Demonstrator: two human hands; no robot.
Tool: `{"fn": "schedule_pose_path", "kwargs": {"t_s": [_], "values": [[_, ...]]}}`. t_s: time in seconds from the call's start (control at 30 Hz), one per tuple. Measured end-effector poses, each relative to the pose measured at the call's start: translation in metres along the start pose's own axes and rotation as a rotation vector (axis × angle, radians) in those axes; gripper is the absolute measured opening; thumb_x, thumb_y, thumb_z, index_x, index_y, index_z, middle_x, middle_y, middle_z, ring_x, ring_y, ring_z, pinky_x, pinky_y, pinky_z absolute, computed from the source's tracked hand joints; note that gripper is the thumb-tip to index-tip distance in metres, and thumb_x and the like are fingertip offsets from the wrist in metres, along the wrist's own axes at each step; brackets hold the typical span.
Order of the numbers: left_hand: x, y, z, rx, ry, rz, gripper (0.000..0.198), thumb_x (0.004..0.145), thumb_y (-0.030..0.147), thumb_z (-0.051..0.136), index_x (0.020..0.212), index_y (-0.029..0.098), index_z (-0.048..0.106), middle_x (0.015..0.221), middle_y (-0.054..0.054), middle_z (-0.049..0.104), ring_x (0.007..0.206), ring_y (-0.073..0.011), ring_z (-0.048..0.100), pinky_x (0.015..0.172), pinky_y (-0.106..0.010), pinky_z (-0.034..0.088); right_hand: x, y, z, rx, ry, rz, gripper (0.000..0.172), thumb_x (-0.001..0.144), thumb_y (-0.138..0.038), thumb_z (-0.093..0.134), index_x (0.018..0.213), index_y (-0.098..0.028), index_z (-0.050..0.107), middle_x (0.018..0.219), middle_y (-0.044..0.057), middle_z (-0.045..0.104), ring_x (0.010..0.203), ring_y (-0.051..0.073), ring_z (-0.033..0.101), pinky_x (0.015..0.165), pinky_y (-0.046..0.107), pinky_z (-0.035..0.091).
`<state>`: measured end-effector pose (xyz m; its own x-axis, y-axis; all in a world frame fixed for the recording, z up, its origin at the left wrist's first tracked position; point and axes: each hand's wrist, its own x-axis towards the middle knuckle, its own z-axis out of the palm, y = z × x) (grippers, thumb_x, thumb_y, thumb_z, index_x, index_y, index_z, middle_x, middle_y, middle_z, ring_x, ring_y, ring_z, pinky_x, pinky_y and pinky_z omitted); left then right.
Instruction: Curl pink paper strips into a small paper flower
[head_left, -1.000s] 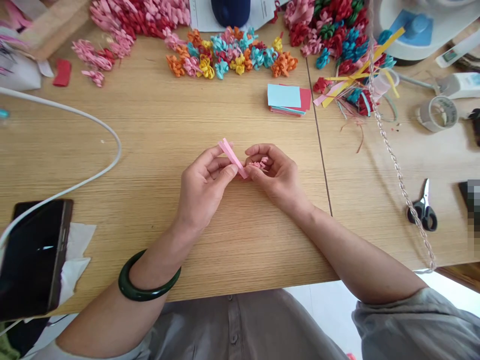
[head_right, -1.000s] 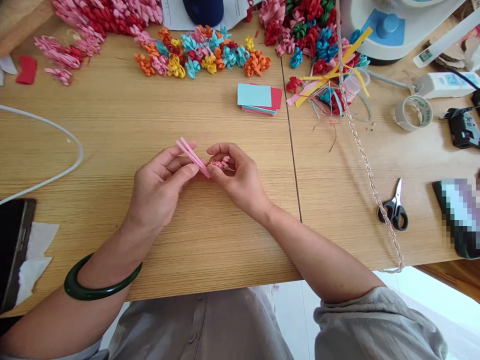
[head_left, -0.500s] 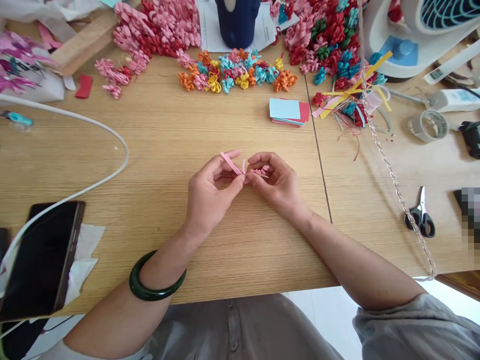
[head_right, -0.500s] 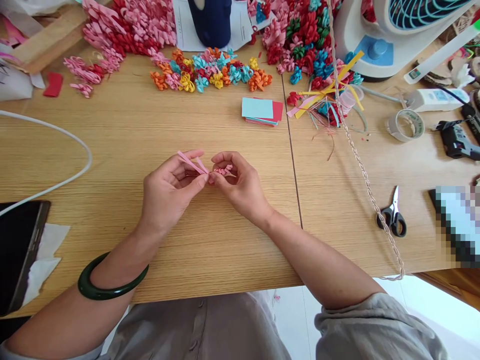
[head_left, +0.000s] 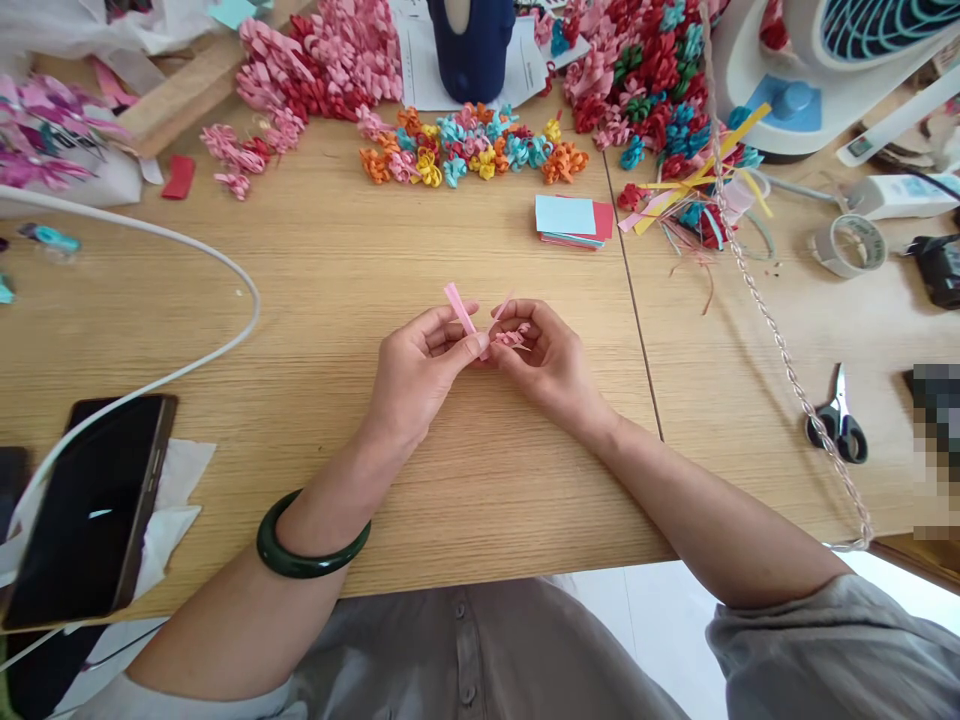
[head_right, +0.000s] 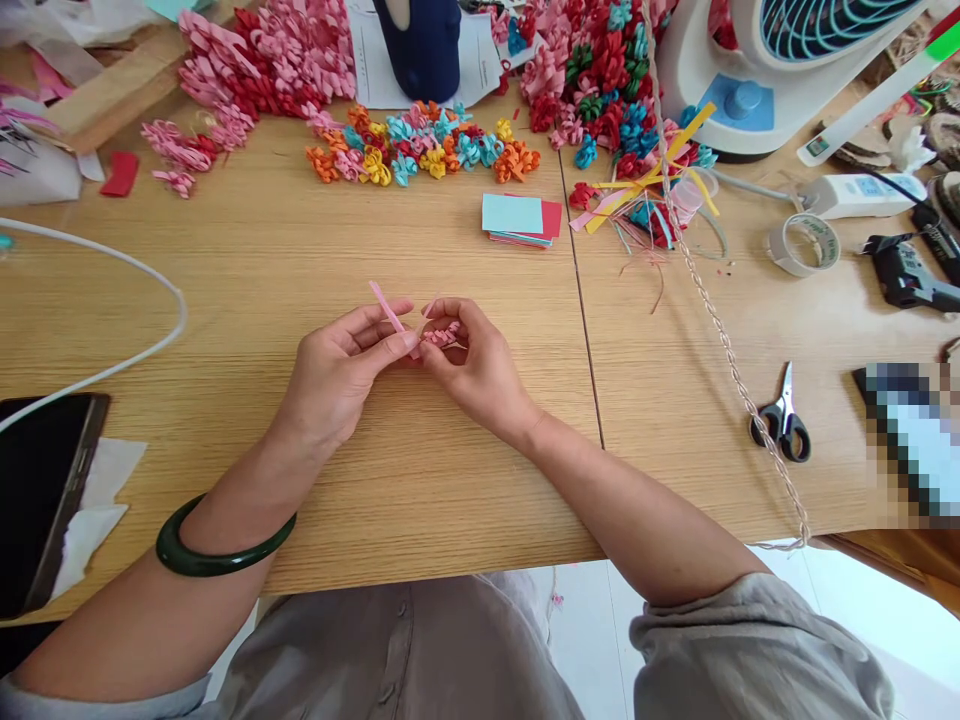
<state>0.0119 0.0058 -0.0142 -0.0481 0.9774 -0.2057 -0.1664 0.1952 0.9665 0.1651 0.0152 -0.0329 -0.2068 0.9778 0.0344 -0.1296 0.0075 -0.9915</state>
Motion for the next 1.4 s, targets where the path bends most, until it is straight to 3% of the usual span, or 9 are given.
{"fn": "schedule_pose_path", "kwargs": {"t_s": [0.23, 0.43, 0.6, 0.87, 1.17, 1.4], "values": [[-0.0011, 0.0006, 0.0035, -0.003, 0.002, 0.023, 0.041, 0.071, 0.027, 0.089, 0.108, 0.016, 0.075, 0.084, 0.000, 0.077, 0.078, -0.0152, 0.072, 0.084, -0.031, 0.062, 0.0031, 0.0037, -0.0035, 0.022, 0.013, 0.031, 0.041, 0.081, -0.049, 0.081, 0.103, -0.023, 0.057, 0.087, -0.002, 0.066, 0.075, 0.011, 0.065, 0.080, 0.030, 0.061], [-0.0006, -0.0001, 0.0041, -0.049, -0.032, 0.031, 0.021, 0.078, 0.024, 0.081, 0.097, 0.018, 0.075, 0.084, 0.000, 0.077, 0.077, -0.0152, 0.071, 0.081, -0.031, 0.062, 0.0046, 0.0073, -0.0058, -0.031, 0.052, 0.015, 0.038, 0.082, -0.042, 0.080, 0.105, -0.022, 0.058, 0.084, -0.002, 0.064, 0.074, 0.011, 0.063, 0.078, 0.029, 0.059], [0.0001, -0.0022, 0.0005, 0.012, -0.046, 0.058, 0.038, 0.073, 0.020, 0.087, 0.109, 0.018, 0.076, 0.092, 0.000, 0.078, 0.086, -0.0150, 0.073, 0.088, -0.030, 0.062, 0.0036, 0.0068, -0.0046, -0.016, 0.038, 0.027, 0.038, 0.080, -0.040, 0.082, 0.104, -0.023, 0.057, 0.085, -0.002, 0.064, 0.075, 0.011, 0.065, 0.079, 0.030, 0.061], [0.0020, -0.0021, 0.0002, 0.024, -0.009, 0.025, 0.042, 0.071, 0.023, 0.087, 0.111, 0.017, 0.074, 0.091, -0.001, 0.076, 0.090, -0.0166, 0.073, 0.092, -0.033, 0.061, 0.0029, 0.0011, -0.0045, 0.113, 0.016, 0.127, 0.050, 0.076, -0.056, 0.085, 0.104, -0.023, 0.060, 0.083, -0.002, 0.068, 0.081, 0.014, 0.071, 0.086, 0.035, 0.067], [0.0023, -0.0064, -0.0017, 0.059, -0.039, 0.112, 0.045, 0.074, 0.016, 0.083, 0.117, 0.015, 0.073, 0.087, 0.001, 0.075, 0.087, -0.0123, 0.072, 0.088, -0.026, 0.061, 0.0016, -0.0010, -0.0025, 0.072, 0.035, 0.107, 0.050, 0.070, -0.050, 0.091, 0.102, -0.023, 0.063, 0.084, -0.002, 0.065, 0.078, 0.012, 0.065, 0.084, 0.032, 0.064], [-0.0005, -0.0042, 0.0017, 0.080, -0.061, 0.125, 0.041, 0.077, 0.016, 0.080, 0.117, 0.015, 0.073, 0.095, -0.001, 0.078, 0.090, -0.0134, 0.074, 0.089, -0.026, 0.062, 0.0044, 0.0049, -0.0044, 0.086, 0.031, 0.091, 0.036, 0.077, -0.041, 0.085, 0.097, -0.023, 0.061, 0.079, -0.004, 0.062, 0.074, 0.011, 0.063, 0.078, 0.030, 0.061]]}}
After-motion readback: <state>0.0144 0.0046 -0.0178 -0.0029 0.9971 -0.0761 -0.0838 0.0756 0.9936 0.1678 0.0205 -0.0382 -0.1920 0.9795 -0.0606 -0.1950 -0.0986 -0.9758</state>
